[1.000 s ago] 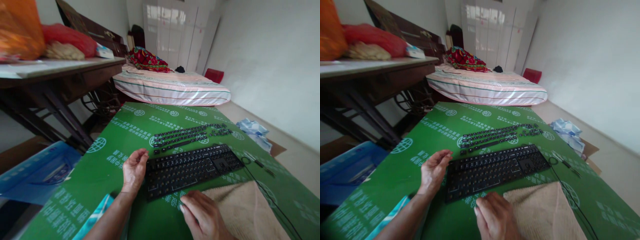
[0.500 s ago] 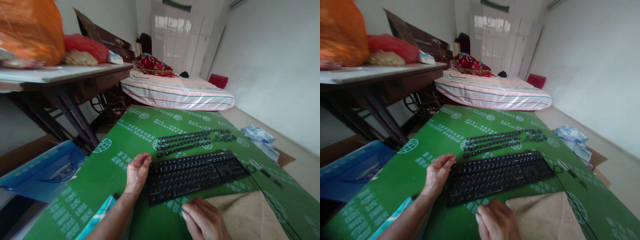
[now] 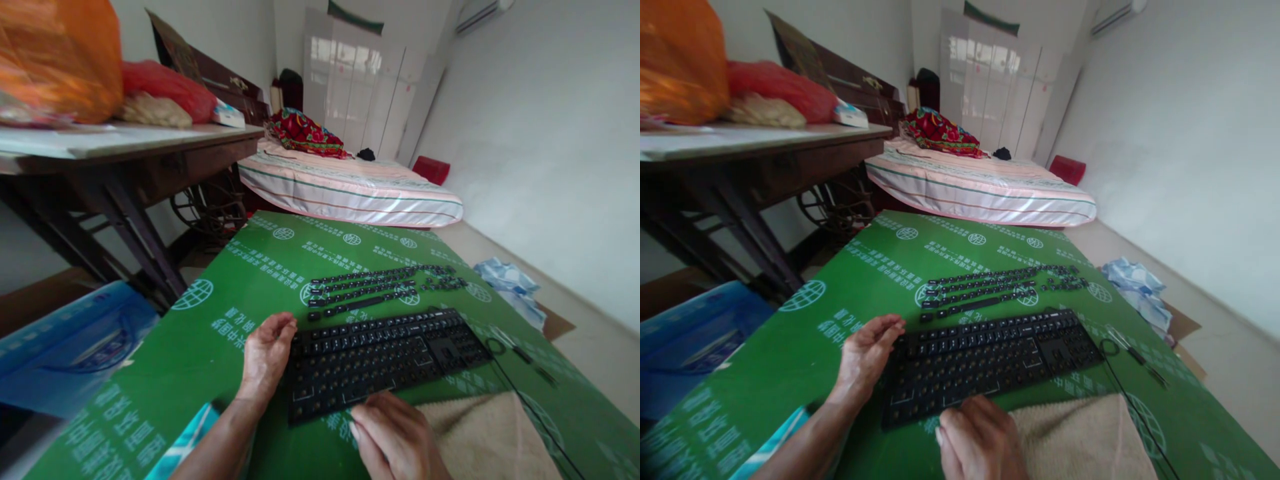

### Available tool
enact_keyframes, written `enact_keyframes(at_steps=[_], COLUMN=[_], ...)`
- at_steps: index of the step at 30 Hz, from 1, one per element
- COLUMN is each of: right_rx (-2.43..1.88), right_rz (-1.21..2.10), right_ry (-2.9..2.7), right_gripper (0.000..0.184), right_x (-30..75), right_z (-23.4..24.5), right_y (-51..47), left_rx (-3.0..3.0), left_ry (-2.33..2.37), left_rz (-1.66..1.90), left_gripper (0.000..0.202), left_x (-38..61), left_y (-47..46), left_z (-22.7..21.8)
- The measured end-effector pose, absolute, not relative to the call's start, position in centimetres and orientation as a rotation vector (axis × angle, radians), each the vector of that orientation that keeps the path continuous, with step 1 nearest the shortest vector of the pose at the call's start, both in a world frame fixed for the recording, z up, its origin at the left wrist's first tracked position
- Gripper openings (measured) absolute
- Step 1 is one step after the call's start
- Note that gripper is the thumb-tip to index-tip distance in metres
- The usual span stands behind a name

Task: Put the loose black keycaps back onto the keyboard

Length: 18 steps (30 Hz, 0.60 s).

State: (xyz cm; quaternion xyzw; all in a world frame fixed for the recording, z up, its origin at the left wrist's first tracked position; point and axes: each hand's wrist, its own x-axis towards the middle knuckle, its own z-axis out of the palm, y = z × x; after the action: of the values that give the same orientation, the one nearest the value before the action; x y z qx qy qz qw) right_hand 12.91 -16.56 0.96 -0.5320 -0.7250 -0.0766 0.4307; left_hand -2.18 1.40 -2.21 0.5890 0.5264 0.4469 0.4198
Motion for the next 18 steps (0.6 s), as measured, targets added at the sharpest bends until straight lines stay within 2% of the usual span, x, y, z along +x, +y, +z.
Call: enact_keyframes(at_steps=[18], right_rx=[-1.294], right_rz=[-0.269], right_ry=[-1.721], right_gripper=[0.022], right_x=[11.9], right_z=[-0.5], right_y=[-15.7], left_rx=[1.479], left_ry=[1.315], left_rz=[1.130], left_gripper=[0.040], left_x=[-2.3], left_y=[1.6], left_z=[-2.0])
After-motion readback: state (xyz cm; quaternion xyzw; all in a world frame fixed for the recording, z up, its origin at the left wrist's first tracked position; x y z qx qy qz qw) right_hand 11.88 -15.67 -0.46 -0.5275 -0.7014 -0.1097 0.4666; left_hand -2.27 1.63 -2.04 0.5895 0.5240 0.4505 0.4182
